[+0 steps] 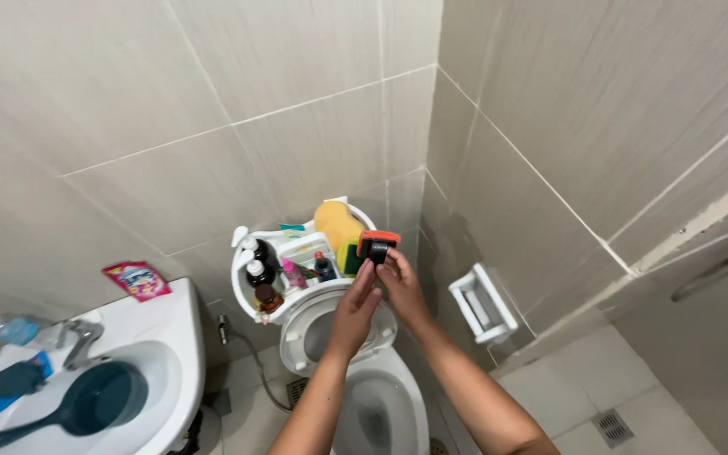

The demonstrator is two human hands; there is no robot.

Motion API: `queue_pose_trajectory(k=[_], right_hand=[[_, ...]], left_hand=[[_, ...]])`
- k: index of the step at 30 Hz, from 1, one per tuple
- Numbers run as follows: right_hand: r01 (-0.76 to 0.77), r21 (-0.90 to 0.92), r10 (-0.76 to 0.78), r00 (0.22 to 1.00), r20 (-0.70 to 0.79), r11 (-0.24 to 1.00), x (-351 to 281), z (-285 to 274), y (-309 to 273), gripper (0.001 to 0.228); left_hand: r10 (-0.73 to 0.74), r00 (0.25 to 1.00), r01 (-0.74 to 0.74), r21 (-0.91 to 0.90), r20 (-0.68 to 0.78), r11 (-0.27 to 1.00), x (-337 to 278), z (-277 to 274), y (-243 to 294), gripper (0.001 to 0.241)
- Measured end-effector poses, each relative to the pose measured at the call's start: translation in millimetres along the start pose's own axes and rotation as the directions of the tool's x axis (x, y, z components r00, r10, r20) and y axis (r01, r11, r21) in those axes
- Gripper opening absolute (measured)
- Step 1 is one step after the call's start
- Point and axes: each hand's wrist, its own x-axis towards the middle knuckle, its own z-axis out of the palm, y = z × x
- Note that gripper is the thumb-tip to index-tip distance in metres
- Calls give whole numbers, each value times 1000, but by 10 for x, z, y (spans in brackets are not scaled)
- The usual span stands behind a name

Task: The person scrubs the tiled bathroom wall using a small orange and black scrubbing tool. After cleaning the wall, the person places the tool on the sink counter and proceeds to wash a blue plastic scoop under running water from the faucet.

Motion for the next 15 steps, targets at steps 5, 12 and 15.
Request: queue_pose_trajectory(k=[5,12,15], right_hand=[[99,51,-101,994,48,994,146,116,283,46],[202,-102,-199,979,32,974,16,293,267,47],[233,-114,-232,972,27,966,-72,355,251,46]], left_hand=[[65,998,-65,16,4,998,-19,-169,91,58],[21,998,-17,-53,63,998,-33,-476,255,60],[38,994,-35,-38,102,999,-78,-578,304,59]])
